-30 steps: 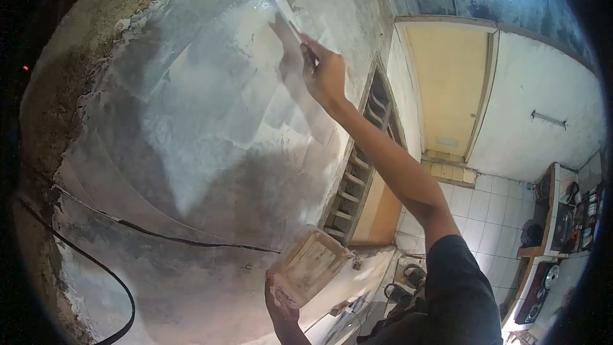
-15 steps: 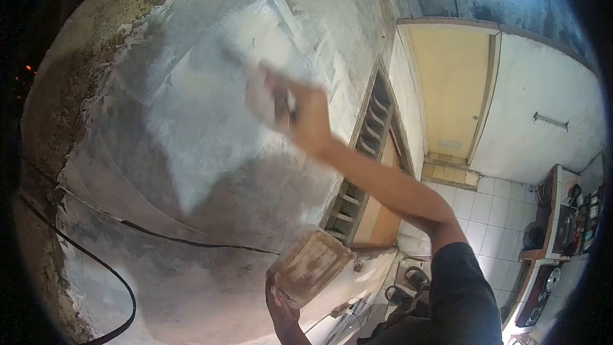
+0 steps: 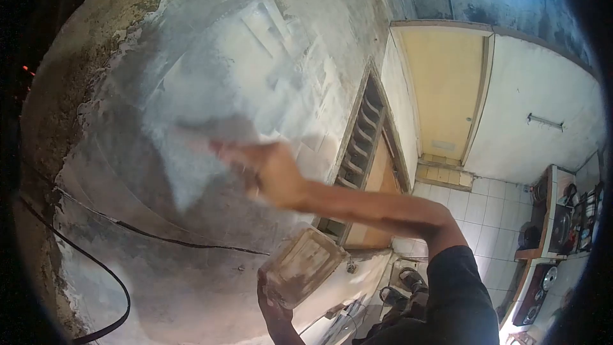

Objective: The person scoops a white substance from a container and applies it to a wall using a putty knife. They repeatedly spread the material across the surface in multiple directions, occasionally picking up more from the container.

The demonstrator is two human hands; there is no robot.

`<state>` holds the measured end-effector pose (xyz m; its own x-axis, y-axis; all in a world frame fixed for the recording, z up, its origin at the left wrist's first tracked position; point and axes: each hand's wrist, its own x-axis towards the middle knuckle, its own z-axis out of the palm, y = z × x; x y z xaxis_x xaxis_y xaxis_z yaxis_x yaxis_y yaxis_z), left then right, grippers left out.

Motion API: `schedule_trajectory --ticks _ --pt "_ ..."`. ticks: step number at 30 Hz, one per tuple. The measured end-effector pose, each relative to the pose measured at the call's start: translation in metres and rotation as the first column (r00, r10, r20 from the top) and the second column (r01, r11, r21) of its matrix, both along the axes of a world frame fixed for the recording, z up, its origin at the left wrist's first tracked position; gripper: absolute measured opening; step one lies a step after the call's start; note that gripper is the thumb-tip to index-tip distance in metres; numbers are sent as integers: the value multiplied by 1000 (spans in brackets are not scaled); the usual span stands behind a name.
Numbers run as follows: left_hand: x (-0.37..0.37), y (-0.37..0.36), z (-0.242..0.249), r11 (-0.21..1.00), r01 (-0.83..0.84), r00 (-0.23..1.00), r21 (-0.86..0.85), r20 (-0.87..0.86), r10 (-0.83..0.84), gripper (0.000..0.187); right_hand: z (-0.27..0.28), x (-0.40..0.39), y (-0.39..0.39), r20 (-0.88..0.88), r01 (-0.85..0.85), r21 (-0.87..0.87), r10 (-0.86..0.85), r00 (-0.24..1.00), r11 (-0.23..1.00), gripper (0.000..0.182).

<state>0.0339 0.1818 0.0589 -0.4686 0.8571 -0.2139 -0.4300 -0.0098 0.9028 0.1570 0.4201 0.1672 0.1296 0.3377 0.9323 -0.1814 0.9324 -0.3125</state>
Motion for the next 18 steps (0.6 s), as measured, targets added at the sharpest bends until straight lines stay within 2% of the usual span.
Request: schedule_trajectory --ticks 1,2,3,4,5,6,7,8,10,11,12,13,14,15,16,18 --pt "4 1 4 999 -36 998 -3 43 36 41 14 17 12 -54 26 -61 -29 998 998 54" --pt "5 1 7 999 -40 998 -5 41 41 41 30 38 24 -4 40 -236 -42 999 971 40" --pt "7 1 10 999 -41 998 5 43 41 41 52 46 38 -90 190 -263 -221 971 946 27" --pt "7 0 11 999 -41 998 16 45 41 41 53 49 75 -177 253 -289 -311 934 923 20" --pt "6 -3 10 999 -48 998 16 43 47 41 64 56 96 -214 224 -427 -338 916 876 17" --pt "4 -6 8 998 -41 999 39 16 40 41 75 63 118 -172 385 -399 -481 860 832 16" --pt "1 -8 6 997 -34 999 63 -14 35 41 81 62 145 -174 452 -411 -555 814 792 17" --pt "-3 -13 3 997 -41 999 65 -21 43 41 83 57 157 -180 443 -413 -548 817 796 17" --pt "-10 -17 -1 998 7 987 64 -158 4 52 101 42 158 -213 399 -231 -446 870 888 15" --pt "-10 -16 0 998 2 987 70 -160 10 52 105 24 141 -91 419 -243 -451 888 875 13" --pt "-8 -14 5 997 -28 998 78 -62 33 46 110 3 104 35 441 -254 -448 894 861 11" --pt "-7 -14 8 995 -57 998 78 38 54 40 96 -24 97 123 518 -121 -505 854 847 6" --pt "-9 -15 7 995 -58 998 78 39 55 40 89 -37 65 148 398 -26 -390 909 917 14" --pt "-14 -16 3 996 -64 997 63 34 62 42 85 -50 28 254 436 6 -423 870 900 32" --pt "-17 -17 -2 996 -70 997 47 29 68 44 76 -55 -1 354 355 96 -366 861 930 44" --pt "-17 -16 -8 995 -92 996 38 17 92 48 73 -58 -41 96 272 249 -304 948 929 45"
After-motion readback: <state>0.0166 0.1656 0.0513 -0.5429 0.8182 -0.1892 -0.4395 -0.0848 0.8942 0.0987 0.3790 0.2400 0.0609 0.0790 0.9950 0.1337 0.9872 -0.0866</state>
